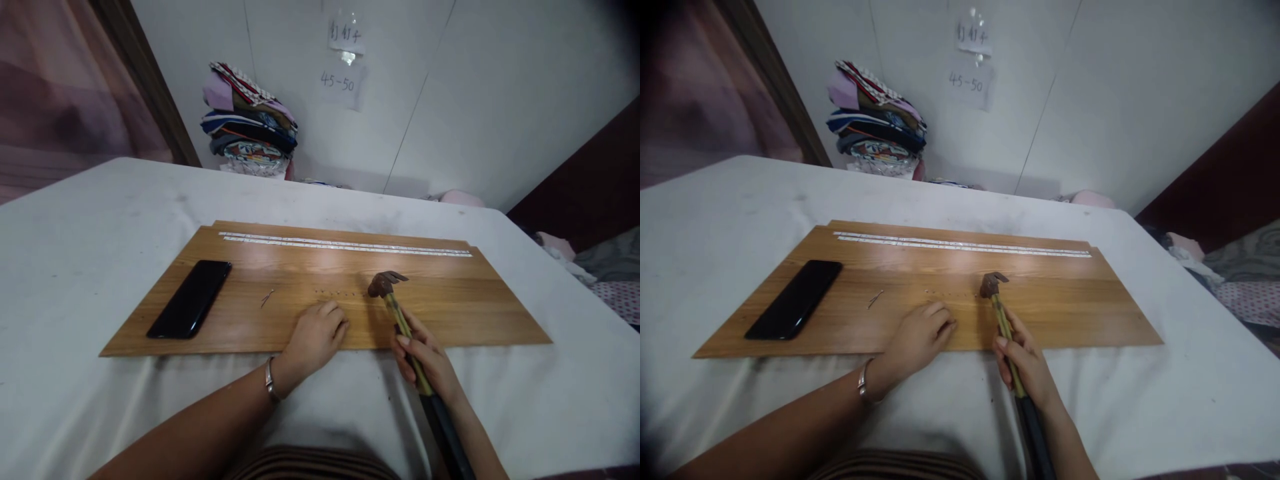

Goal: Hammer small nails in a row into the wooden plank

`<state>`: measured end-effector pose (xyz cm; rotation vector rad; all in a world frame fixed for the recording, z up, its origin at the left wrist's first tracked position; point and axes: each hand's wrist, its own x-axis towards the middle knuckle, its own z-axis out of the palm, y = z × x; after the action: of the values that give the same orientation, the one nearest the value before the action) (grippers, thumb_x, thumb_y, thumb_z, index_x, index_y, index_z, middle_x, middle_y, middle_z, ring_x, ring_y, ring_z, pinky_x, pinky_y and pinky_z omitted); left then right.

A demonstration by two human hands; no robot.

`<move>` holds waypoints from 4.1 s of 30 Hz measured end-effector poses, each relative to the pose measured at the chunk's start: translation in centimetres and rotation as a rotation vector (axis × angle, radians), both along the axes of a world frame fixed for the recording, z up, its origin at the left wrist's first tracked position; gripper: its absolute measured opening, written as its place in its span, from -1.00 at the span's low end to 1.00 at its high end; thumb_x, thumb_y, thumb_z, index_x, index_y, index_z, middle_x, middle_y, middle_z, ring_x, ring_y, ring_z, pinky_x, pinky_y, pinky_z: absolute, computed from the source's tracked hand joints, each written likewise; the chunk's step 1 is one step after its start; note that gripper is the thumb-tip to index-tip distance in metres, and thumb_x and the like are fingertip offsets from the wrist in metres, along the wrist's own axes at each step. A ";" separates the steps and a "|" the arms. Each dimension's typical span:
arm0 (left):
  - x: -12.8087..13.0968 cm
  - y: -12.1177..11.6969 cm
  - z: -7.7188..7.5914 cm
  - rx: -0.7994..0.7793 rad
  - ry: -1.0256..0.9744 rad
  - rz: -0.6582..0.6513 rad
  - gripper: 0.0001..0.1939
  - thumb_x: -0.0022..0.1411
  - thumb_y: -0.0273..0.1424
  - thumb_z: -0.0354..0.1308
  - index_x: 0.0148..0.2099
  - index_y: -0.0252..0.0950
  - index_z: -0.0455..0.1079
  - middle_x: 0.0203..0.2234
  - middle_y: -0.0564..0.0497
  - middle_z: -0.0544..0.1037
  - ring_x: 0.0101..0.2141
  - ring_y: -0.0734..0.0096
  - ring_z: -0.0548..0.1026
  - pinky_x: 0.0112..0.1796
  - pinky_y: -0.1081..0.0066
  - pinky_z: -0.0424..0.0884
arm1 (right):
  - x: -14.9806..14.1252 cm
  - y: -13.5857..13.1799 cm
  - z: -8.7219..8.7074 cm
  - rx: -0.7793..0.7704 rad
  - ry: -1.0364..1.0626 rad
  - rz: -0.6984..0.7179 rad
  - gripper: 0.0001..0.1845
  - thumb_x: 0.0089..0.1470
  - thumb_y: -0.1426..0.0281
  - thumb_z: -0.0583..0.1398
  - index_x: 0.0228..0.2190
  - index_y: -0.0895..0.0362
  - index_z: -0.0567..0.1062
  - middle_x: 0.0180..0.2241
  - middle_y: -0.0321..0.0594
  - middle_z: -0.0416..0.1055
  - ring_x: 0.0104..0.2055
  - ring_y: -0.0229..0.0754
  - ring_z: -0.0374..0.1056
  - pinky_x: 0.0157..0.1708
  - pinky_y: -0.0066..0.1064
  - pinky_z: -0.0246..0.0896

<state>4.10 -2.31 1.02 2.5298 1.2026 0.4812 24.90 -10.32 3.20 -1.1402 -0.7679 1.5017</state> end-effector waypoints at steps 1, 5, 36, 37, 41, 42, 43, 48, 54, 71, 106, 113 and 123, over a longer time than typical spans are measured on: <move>0.0 0.0 0.0 0.004 0.000 0.003 -0.82 0.34 -0.41 0.01 -0.31 -0.27 0.37 -0.35 0.01 0.46 -0.30 0.37 0.41 -0.28 0.36 0.29 | 0.0 0.0 0.0 0.006 0.003 0.003 -0.33 0.04 0.27 0.28 0.16 0.05 0.25 -0.58 -0.45 0.31 -0.81 -0.46 0.08 -0.84 -0.63 -0.06; 0.0 0.0 -0.2 0.013 -0.003 0.004 -0.81 0.34 -0.40 0.00 -0.33 -0.27 0.36 -0.36 0.01 0.46 -0.31 0.36 0.40 -0.27 0.35 0.29 | 0.1 0.1 -0.3 0.019 0.005 -0.009 -0.28 0.03 0.27 0.29 0.19 0.06 0.21 -0.58 -0.46 0.32 -0.80 -0.45 0.08 -0.85 -0.62 -0.03; -0.1 -0.1 -0.1 0.046 -0.027 0.017 -0.82 0.34 -0.41 0.01 -0.35 -0.26 0.33 -0.37 0.04 0.45 -0.34 0.38 0.40 -0.32 0.37 0.25 | 0.0 0.8 -1.2 0.083 0.037 0.014 -0.22 0.01 0.28 0.29 0.23 0.06 0.18 -0.61 -0.46 0.32 -0.82 -0.45 0.08 -0.86 -0.64 -0.03; -0.1 -0.1 -0.1 0.047 -0.029 0.019 -0.82 0.34 -0.41 0.02 -0.35 -0.26 0.33 -0.37 0.04 0.45 -0.34 0.38 0.40 -0.32 0.37 0.24 | -0.1 0.8 -1.2 0.082 0.034 0.014 -0.23 0.01 0.28 0.30 0.22 0.06 0.19 -0.61 -0.46 0.32 -0.82 -0.45 0.08 -0.87 -0.64 -0.03; 0.0 -0.1 -0.4 0.052 -0.029 0.030 -0.84 0.32 -0.42 0.05 -0.35 -0.26 0.33 -0.37 0.04 0.45 -0.33 0.38 0.40 -0.32 0.37 0.24 | -0.1 0.9 -1.0 0.088 0.030 0.007 -0.21 -0.02 0.26 0.31 0.21 0.07 0.21 -0.62 -0.46 0.31 -0.82 -0.45 0.07 -0.87 -0.64 -0.04; 0.0 -0.1 -0.4 0.054 -0.027 0.032 -0.84 0.32 -0.42 0.05 -0.36 -0.26 0.33 -0.37 0.04 0.45 -0.33 0.38 0.40 -0.32 0.37 0.23 | -0.1 0.8 -0.9 0.090 0.030 0.008 -0.20 -0.02 0.27 0.31 0.22 0.07 0.20 -0.62 -0.46 0.31 -0.82 -0.45 0.06 -0.87 -0.63 -0.04; 0.0 -0.1 -0.5 0.056 -0.025 0.036 -0.84 0.32 -0.42 0.05 -0.36 -0.26 0.33 -0.37 0.04 0.45 -0.34 0.37 0.40 -0.33 0.36 0.23 | -0.1 0.8 -0.9 0.091 0.031 0.009 -0.19 -0.02 0.27 0.31 0.23 0.07 0.19 -0.62 -0.46 0.31 -0.82 -0.45 0.06 -0.87 -0.63 -0.03; 0.0 -0.1 -0.7 0.067 -0.030 0.041 -0.84 0.32 -0.42 0.05 -0.36 -0.26 0.32 -0.37 0.04 0.44 -0.33 0.37 0.40 -0.32 0.37 0.23 | 0.0 0.7 -1.0 0.088 0.043 0.010 -0.24 -0.01 0.27 0.30 0.19 0.11 0.20 -0.62 -0.47 0.31 -0.82 -0.45 0.07 -0.87 -0.64 -0.03; 0.0 -0.1 -0.8 0.071 -0.061 0.049 -0.86 0.30 -0.44 0.08 -0.36 -0.27 0.33 -0.37 0.02 0.45 -0.30 0.34 0.39 -0.28 0.35 0.26 | -0.2 0.8 -1.0 0.079 0.023 0.018 -0.24 -0.02 0.28 0.30 0.17 0.16 0.19 -0.63 -0.48 0.31 -0.82 -0.45 0.08 -0.87 -0.64 -0.01; 0.0 0.2 -0.8 0.096 -0.100 0.067 -0.87 0.28 -0.46 0.09 -0.35 -0.27 0.40 -0.35 -0.01 0.46 -0.25 0.28 0.37 -0.20 0.30 0.28 | -0.2 0.9 -1.1 0.080 0.013 0.008 -0.19 -0.06 0.25 0.31 0.19 0.16 0.20 -0.64 -0.48 0.30 -0.83 -0.44 0.06 -0.88 -0.62 -0.03; 0.1 0.2 -0.6 0.070 -0.066 0.069 -0.85 0.30 -0.43 0.07 -0.35 -0.27 0.37 -0.36 0.00 0.46 -0.28 0.31 0.40 -0.25 0.33 0.29 | 0.2 0.8 -1.2 0.077 -0.009 0.007 -0.18 -0.02 0.26 0.28 0.23 0.14 0.17 -0.62 -0.48 0.30 -0.82 -0.44 0.06 -0.88 -0.62 -0.04; 0.1 0.2 -0.5 0.059 -0.062 0.077 -0.86 0.30 -0.43 0.07 -0.35 -0.27 0.37 -0.36 0.00 0.46 -0.29 0.31 0.40 -0.26 0.33 0.29 | 0.0 0.6 -1.2 0.098 0.001 -0.015 -0.22 -0.01 0.27 0.27 0.22 0.13 0.19 -0.61 -0.48 0.30 -0.83 -0.45 0.05 -0.89 -0.62 -0.04; 0.1 0.3 -0.6 0.060 -0.068 0.076 -0.84 0.30 -0.42 0.06 -0.36 -0.27 0.37 -0.36 0.00 0.46 -0.31 0.32 0.40 -0.28 0.33 0.28 | 0.1 0.6 -0.9 0.086 -0.011 0.001 -0.17 -0.02 0.28 0.27 0.24 0.12 0.15 -0.63 -0.49 0.30 -0.83 -0.44 0.05 -0.88 -0.62 -0.04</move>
<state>4.18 -2.05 0.40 2.5025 1.2807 0.6249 24.96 -9.68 2.30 -1.0852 -0.8329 1.4505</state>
